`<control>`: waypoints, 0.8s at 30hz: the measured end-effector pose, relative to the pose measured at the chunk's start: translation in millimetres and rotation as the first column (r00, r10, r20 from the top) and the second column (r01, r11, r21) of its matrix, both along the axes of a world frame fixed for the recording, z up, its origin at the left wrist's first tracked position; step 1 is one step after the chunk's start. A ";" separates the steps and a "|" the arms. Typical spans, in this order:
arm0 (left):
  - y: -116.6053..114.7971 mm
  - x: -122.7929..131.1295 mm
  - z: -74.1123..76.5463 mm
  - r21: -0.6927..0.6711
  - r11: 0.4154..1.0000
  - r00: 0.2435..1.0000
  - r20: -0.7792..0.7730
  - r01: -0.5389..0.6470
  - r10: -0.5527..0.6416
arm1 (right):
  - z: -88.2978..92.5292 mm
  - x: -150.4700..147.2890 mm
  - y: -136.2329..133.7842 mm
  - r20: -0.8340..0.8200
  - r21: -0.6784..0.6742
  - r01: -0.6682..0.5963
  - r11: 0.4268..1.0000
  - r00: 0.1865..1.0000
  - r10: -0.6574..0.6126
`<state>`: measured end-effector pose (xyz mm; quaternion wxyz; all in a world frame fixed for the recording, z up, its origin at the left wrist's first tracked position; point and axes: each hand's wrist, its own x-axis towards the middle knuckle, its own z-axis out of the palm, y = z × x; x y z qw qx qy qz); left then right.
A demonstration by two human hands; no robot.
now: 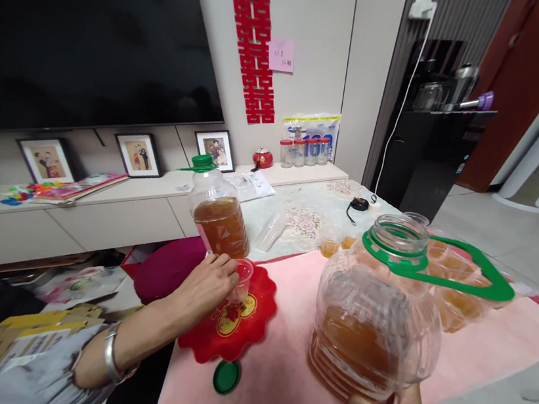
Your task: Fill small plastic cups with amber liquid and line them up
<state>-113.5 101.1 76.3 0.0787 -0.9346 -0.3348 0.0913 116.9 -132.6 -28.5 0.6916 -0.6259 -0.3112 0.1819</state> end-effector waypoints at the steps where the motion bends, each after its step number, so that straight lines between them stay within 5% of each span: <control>1: 0.7 -0.2 -1.5 0.000 1.000 1.000 -0.004 -0.008 0.008 | 0.7 -0.4 0.1 -0.009 -0.002 0.003 1.000 1.000 -0.003; 9: -1.7 -2.1 -4.0 -0.027 0.997 0.998 -0.026 -0.066 0.065 | -7.1 3.5 -1.5 -0.008 -0.006 -0.015 1.000 1.000 0.015; 18: -22.1 -0.6 27.0 -0.057 0.990 0.985 -0.128 -0.127 0.119 | -15.7 9.8 -3.1 0.005 -0.032 -0.007 0.999 1.000 0.007; 24: -38.2 8.7 37.4 -0.030 0.999 0.999 -0.027 -0.028 0.027 | -24.8 15.6 -4.9 0.002 -0.023 -0.027 0.999 1.000 0.027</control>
